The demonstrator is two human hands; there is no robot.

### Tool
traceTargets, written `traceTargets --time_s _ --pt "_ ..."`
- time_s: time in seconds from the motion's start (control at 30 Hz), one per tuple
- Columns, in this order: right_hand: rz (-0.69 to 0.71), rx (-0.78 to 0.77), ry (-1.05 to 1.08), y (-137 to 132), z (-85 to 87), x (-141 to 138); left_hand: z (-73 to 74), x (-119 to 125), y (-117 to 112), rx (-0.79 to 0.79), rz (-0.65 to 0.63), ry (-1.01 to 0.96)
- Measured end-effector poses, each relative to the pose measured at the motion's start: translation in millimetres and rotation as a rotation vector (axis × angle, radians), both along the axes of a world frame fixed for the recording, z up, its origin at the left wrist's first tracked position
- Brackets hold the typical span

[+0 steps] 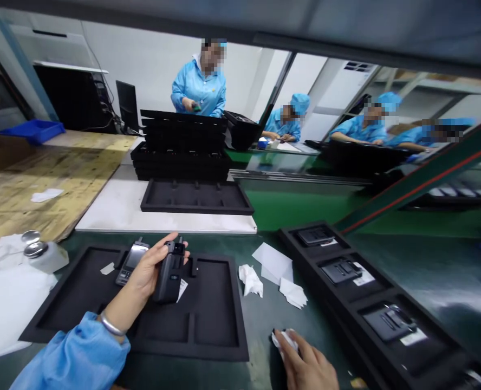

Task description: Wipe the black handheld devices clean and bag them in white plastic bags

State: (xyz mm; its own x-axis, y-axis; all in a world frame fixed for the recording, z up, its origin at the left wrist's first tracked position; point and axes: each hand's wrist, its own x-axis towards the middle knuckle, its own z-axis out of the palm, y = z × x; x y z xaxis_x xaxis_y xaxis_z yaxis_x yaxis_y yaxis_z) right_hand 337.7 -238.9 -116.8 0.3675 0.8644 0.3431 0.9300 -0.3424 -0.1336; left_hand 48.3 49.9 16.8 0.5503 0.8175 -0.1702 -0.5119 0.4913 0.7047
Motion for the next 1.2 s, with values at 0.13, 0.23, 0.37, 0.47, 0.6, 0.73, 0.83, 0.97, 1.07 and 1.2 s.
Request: traceTargets --time_s 0.13,0.23,0.37,0.47,0.6,0.73,0.83,0.97,1.07,1.2 --pt "0.017 0.172 0.342 14 17.5 0 -5.5 -2 -6 -0.122 -0.101 -0.089" --pt "-0.054 0.397 0.561 49 47.4 -15 -7.7 3 -19 -0.166 -0.179 -0.127" --pt "0.265 0.568 0.639 118 111.2 -65 -11.0 13 -36 -0.157 -0.228 -0.127" --pt "0.589 0.6 0.524 163 152.5 -105 -15.1 13 -42 -0.145 -0.218 -0.096" --pt "0.854 0.533 0.337 191 168.8 -130 -16.7 5 -45 -0.111 -0.135 -0.084" --pt "0.925 0.497 0.227 184 155.0 -121 -17.2 -4 -45 -0.12 -0.187 -0.099" --pt "0.916 0.478 0.139 169 142.4 -105 -21.6 -7 -41 -0.104 -0.209 -0.112" --pt "0.761 0.461 0.154 156 142.6 -92 -28.7 -4 -37 -0.095 -0.286 -0.158" --pt "0.722 0.506 0.213 162 155.7 -100 -29.3 3 -40 -0.116 -0.327 -0.154" --pt "0.859 0.498 0.213 179 165.0 -122 -24.6 7 -43 -0.12 -0.229 -0.094"
